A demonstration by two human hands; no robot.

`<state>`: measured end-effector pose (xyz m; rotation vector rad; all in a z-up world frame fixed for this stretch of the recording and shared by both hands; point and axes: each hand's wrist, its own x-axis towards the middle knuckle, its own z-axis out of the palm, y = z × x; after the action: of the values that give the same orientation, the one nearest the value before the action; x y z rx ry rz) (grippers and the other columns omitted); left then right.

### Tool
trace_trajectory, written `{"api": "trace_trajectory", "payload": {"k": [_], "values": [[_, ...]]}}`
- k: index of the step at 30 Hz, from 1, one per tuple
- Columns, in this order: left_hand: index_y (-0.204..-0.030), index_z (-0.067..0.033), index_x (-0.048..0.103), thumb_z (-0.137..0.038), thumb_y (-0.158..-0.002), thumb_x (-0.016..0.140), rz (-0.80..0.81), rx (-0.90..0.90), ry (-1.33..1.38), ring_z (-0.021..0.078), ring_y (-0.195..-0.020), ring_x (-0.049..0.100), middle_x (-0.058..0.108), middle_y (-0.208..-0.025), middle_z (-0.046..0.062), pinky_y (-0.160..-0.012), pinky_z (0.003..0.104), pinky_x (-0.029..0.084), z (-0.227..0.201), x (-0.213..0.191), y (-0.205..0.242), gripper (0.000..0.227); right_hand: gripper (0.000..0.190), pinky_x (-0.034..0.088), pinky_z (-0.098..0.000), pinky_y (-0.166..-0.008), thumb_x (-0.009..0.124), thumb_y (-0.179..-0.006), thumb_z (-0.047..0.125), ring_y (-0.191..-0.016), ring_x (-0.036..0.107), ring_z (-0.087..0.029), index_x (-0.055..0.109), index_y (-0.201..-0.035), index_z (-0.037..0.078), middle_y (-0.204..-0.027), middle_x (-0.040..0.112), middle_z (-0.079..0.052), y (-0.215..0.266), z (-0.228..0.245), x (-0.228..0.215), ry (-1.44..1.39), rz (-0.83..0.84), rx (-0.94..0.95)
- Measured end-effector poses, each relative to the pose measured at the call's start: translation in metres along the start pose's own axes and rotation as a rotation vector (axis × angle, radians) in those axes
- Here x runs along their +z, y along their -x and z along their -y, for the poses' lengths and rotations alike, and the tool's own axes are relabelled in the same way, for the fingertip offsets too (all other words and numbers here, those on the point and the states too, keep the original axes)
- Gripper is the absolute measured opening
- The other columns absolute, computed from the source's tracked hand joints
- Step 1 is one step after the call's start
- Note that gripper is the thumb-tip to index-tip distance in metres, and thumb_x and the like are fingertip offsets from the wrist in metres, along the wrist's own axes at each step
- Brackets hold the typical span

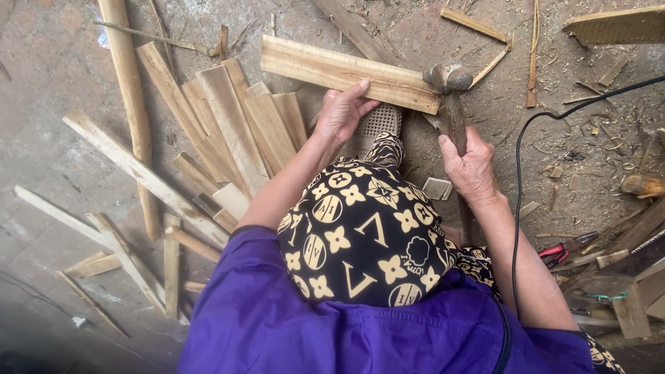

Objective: The person hammers nails into a wooden plank to attach it to a wooden frame. They then use pliers to pull out a nail from the plank. The person continues hammering and adjusting the plank on the frame.

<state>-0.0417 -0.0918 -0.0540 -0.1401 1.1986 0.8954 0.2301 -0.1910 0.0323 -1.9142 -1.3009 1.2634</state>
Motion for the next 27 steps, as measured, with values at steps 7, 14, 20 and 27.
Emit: {"api": "trace_trajectory", "payload": {"k": [7,14,20,27], "values": [[-0.107,0.0059,0.059,-0.003,-0.077,0.089,-0.02,0.009,-0.001,0.0413,-0.091,0.074,0.068,-0.1,0.02,-0.077,0.05,0.068,0.006,-0.002,-0.004,0.044,0.01,0.048,-0.045,-0.057,0.072,-0.106,0.01,-0.069,0.065,-0.042,0.067,-0.106,0.002,-0.08,0.067,-0.026,0.001,0.011,0.0,0.022,0.006,-0.025],[-0.106,0.0097,0.058,-0.002,-0.077,0.088,-0.04,0.004,0.002,0.0426,-0.091,0.074,0.067,-0.099,0.022,-0.075,0.05,0.068,0.0,0.007,0.006,0.043,0.012,0.043,-0.0437,-0.051,0.075,-0.102,0.011,-0.059,0.062,-0.036,0.066,-0.099,0.003,-0.071,0.064,-0.02,0.006,-0.004,0.01,0.081,0.001,0.024],[-0.109,0.0087,0.061,-0.002,-0.077,0.088,-0.026,0.031,-0.022,0.0444,-0.091,0.075,0.07,-0.102,0.024,-0.075,0.051,0.068,0.009,-0.004,-0.011,0.043,0.012,0.046,-0.0325,-0.051,0.071,-0.109,0.004,-0.057,0.058,-0.024,0.066,-0.098,0.004,-0.071,0.066,-0.014,0.01,-0.04,0.006,-0.002,-0.068,-0.004],[-0.117,0.013,0.057,-0.006,-0.081,0.088,-0.006,0.084,-0.098,0.0481,-0.1,0.071,0.066,-0.112,0.033,-0.082,0.056,0.066,-0.002,0.015,0.003,0.051,0.015,0.044,-0.0466,-0.048,0.077,-0.1,0.009,-0.061,0.066,-0.041,0.065,-0.098,0.0,-0.07,0.064,-0.023,0.007,0.001,0.009,0.193,0.029,-0.011]]}}
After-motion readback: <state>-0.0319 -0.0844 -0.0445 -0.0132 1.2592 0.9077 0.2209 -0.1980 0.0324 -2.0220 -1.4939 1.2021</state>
